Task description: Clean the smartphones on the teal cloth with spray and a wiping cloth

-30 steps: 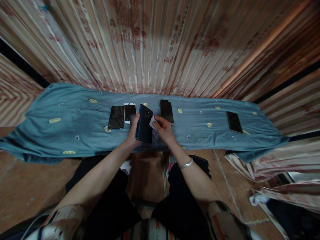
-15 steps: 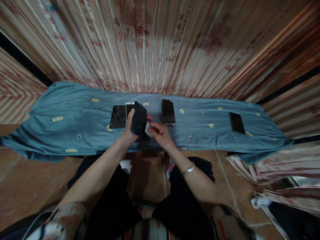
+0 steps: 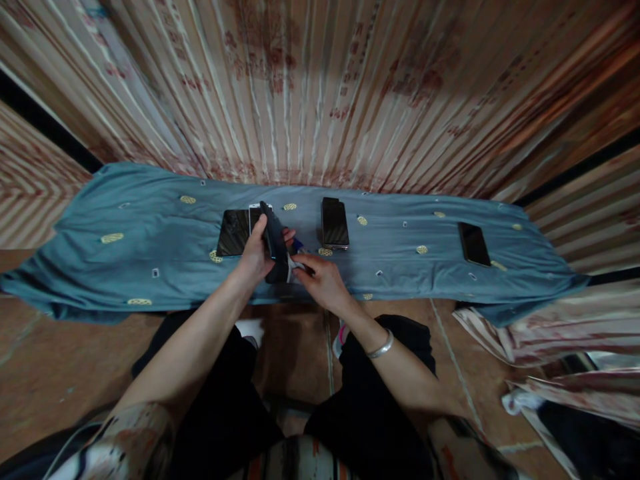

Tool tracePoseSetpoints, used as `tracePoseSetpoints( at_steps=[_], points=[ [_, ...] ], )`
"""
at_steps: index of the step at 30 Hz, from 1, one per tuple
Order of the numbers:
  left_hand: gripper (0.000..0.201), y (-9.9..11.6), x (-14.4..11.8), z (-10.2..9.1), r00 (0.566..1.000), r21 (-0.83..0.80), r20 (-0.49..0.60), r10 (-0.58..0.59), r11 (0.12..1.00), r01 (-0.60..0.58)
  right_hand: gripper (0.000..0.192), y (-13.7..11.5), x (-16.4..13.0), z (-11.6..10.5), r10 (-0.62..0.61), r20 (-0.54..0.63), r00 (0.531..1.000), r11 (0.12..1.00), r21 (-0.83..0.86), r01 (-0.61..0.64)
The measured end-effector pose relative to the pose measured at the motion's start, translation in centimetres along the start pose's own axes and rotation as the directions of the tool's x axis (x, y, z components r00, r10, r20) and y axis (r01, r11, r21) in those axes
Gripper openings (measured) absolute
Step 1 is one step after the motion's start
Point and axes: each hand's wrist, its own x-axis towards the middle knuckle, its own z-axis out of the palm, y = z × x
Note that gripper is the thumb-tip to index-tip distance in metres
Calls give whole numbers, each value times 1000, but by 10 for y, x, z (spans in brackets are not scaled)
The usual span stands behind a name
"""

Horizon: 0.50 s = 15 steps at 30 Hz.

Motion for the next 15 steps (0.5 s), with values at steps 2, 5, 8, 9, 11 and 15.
tracePoseSetpoints(
  at_steps=[2,5,8,9,11,15],
  points=[
    [41,-1,2,-1,1000,3,1,7,1000,-7,29,-4,-2,-1,-70,-8,998,996,-63,69],
    [43,-3,5,-1,1000,1,-8,14,1000,-14,27,-6,-3,1,-147,-29,989,980,-136,142],
    [43,-7,7,-1,1000,9,-18,20,1000,-20,26,-6,-3,2,-202,-39,979,967,-164,193],
    [43,-9,7,-1,1000,18,-20,24,1000,-23,26,-7,-3,2,-216,-42,975,965,-160,207],
    [43,-14,7,-1,999,34,-20,25,999,-24,26,-8,-2,2,-232,-58,971,966,-135,222],
    [40,-21,9,-3,1000,28,5,3,1000,-3,26,-13,0,2,-189,-109,976,982,-44,185]
  ],
)
